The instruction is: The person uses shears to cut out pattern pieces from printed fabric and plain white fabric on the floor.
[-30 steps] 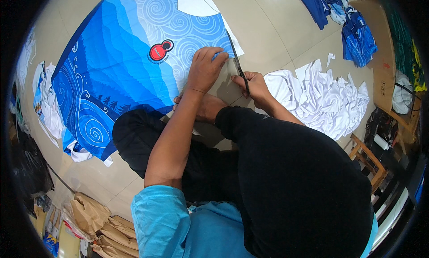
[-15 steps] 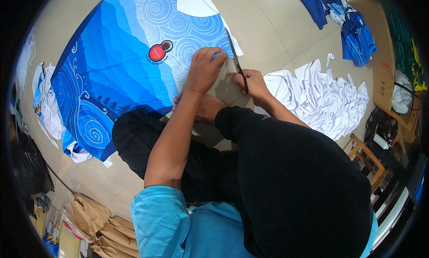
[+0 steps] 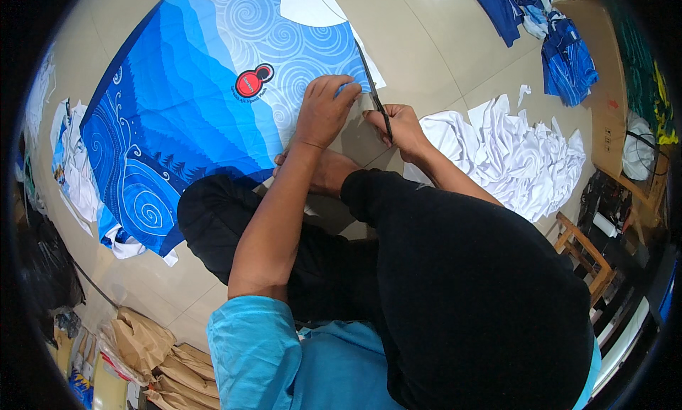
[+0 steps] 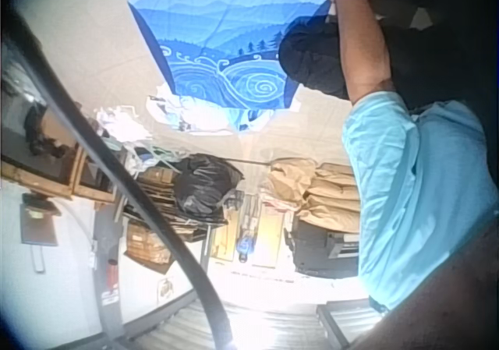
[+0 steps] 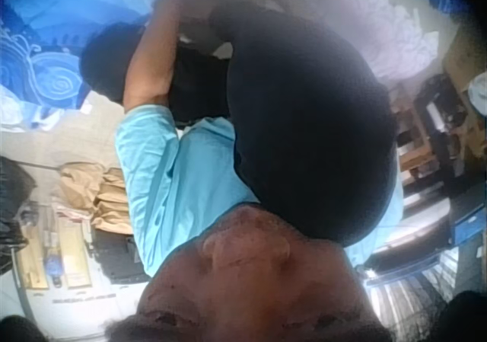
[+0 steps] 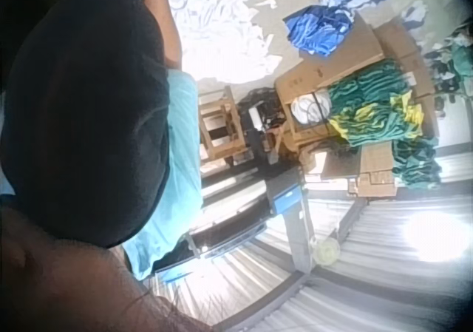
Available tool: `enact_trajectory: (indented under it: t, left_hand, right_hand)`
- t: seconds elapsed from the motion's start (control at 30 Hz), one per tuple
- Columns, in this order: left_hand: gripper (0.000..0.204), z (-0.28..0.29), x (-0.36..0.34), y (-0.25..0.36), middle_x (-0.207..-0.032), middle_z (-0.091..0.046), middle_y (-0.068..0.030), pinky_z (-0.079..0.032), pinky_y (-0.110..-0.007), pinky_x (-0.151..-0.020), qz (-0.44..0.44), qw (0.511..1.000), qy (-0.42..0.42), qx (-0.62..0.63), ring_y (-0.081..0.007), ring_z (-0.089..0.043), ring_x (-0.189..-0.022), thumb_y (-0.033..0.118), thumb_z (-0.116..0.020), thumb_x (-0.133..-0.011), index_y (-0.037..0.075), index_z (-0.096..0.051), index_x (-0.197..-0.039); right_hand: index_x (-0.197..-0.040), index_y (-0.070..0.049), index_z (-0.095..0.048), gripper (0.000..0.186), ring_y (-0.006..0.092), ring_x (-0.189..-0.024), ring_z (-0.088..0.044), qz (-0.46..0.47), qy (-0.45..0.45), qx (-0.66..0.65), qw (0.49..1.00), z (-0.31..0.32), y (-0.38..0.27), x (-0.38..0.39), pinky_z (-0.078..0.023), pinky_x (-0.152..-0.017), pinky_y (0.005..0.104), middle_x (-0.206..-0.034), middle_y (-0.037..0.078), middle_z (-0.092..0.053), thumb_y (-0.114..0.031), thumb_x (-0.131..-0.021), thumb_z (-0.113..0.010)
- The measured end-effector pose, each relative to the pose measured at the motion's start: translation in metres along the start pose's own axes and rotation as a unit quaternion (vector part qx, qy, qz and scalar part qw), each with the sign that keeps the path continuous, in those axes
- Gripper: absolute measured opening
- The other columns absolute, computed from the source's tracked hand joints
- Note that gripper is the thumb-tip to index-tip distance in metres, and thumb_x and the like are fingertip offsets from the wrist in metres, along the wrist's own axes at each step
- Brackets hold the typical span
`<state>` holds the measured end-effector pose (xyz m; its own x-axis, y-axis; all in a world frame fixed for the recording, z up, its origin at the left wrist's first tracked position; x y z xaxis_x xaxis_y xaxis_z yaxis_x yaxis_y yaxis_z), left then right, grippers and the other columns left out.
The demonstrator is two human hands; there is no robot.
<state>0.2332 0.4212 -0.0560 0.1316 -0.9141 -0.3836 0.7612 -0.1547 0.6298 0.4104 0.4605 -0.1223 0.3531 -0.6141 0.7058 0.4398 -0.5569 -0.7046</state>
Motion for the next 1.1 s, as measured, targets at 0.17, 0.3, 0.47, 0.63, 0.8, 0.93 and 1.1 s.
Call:
enact_trajectory:
  t: [0.17, 0.3, 0.47, 0.63, 0.8, 0.93, 1.1]
  left_hand:
    - [0.023, 0.0010, 0.0005, -0.0006, -0.130, -0.070, -0.0010, -0.051, -0.047, -0.109, 0.005, 1.000, 0.002, 0.007, -0.0283, -0.065, -0.126, 0.016, -0.079, -0.096, 0.018, -0.071, -0.118]
    - [0.022, 0.0018, -0.0002, 0.0004, -0.134, -0.070, -0.0013, -0.051, -0.047, -0.110, 0.005, 1.000, 0.008, 0.004, -0.0287, -0.065, -0.127, 0.016, -0.078, -0.098, 0.017, -0.071, -0.118]
    - [0.022, 0.0025, -0.0006, 0.0015, -0.135, -0.070, -0.0009, -0.050, -0.047, -0.111, 0.001, 1.000, 0.008, 0.007, -0.0287, -0.065, -0.128, 0.017, -0.078, -0.098, 0.017, -0.070, -0.119]
    - [0.022, 0.0014, 0.0001, 0.0004, -0.136, -0.070, -0.0002, -0.050, -0.047, -0.111, 0.004, 1.000, 0.003, 0.003, -0.0283, -0.065, -0.128, 0.018, -0.078, -0.098, 0.017, -0.070, -0.119]
    - [0.023, 0.0016, 0.0006, 0.0003, -0.136, -0.070, -0.0001, -0.051, -0.047, -0.111, 0.004, 1.000, 0.005, 0.001, -0.0282, -0.065, -0.128, 0.017, -0.079, -0.097, 0.017, -0.071, -0.119]
    - [0.023, 0.0012, -0.0001, 0.0004, -0.136, -0.070, -0.0001, -0.051, -0.047, -0.111, 0.005, 1.000, 0.004, 0.003, -0.0282, -0.065, -0.128, 0.017, -0.079, -0.097, 0.017, -0.071, -0.118]
    - [0.024, 0.0006, 0.0011, -0.0008, -0.137, -0.070, -0.0003, -0.051, -0.047, -0.111, 0.005, 1.000, 0.005, 0.000, -0.0285, -0.065, -0.128, 0.017, -0.079, -0.097, 0.017, -0.070, -0.119]
  right_hand:
    - [-0.069, -0.008, -0.063, 0.042, 0.0115, -0.047, -0.051, -0.008, 0.002, 0.006, 1.000, 0.0016, 0.0008, 0.0028, -0.034, -0.046, 0.0306, -0.057, 0.002, -0.057, -0.033, -0.094, -0.086]
    - [-0.071, -0.008, -0.063, 0.041, 0.0116, -0.047, -0.050, -0.014, 0.007, 0.011, 1.000, 0.0025, -0.0021, 0.0039, -0.033, -0.046, 0.0311, -0.058, 0.002, -0.057, -0.033, -0.094, -0.086]
    - [-0.070, -0.009, -0.062, 0.042, 0.0111, -0.046, -0.050, -0.012, 0.006, 0.008, 1.000, 0.0021, -0.0004, -0.0004, -0.033, -0.046, 0.0312, -0.058, 0.002, -0.057, -0.034, -0.094, -0.086]
    - [-0.070, -0.009, -0.062, 0.042, 0.0111, -0.046, -0.050, -0.006, 0.001, 0.004, 1.000, 0.0010, 0.0000, -0.0008, -0.033, -0.045, 0.0309, -0.057, 0.002, -0.058, -0.034, -0.094, -0.086]
    - [-0.069, -0.008, -0.062, 0.041, 0.0116, -0.047, -0.052, -0.003, 0.002, 0.027, 1.000, 0.0032, 0.0021, -0.0004, -0.035, -0.045, 0.0307, -0.057, 0.003, -0.059, -0.033, -0.093, -0.085]
    - [-0.069, -0.008, -0.063, 0.041, 0.0120, -0.047, -0.053, -0.005, 0.005, 0.049, 0.999, 0.0054, 0.0046, 0.0012, -0.036, -0.045, 0.0309, -0.056, 0.003, -0.059, -0.033, -0.093, -0.084]
    - [-0.069, -0.008, -0.062, 0.041, 0.0120, -0.047, -0.053, -0.004, 0.006, 0.036, 0.999, 0.0038, -0.0007, 0.0027, -0.036, -0.045, 0.0306, -0.056, 0.003, -0.059, -0.033, -0.091, -0.085]
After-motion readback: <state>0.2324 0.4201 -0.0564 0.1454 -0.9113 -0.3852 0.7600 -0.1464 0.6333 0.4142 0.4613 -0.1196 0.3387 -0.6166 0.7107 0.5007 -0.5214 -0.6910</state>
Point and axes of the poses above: each hand's wrist, its own x-axis away from the middle knuckle, its own z-axis out of the back of the hand, y = z × x, the point moved 10 cm from there along -x, towards the middle knuckle
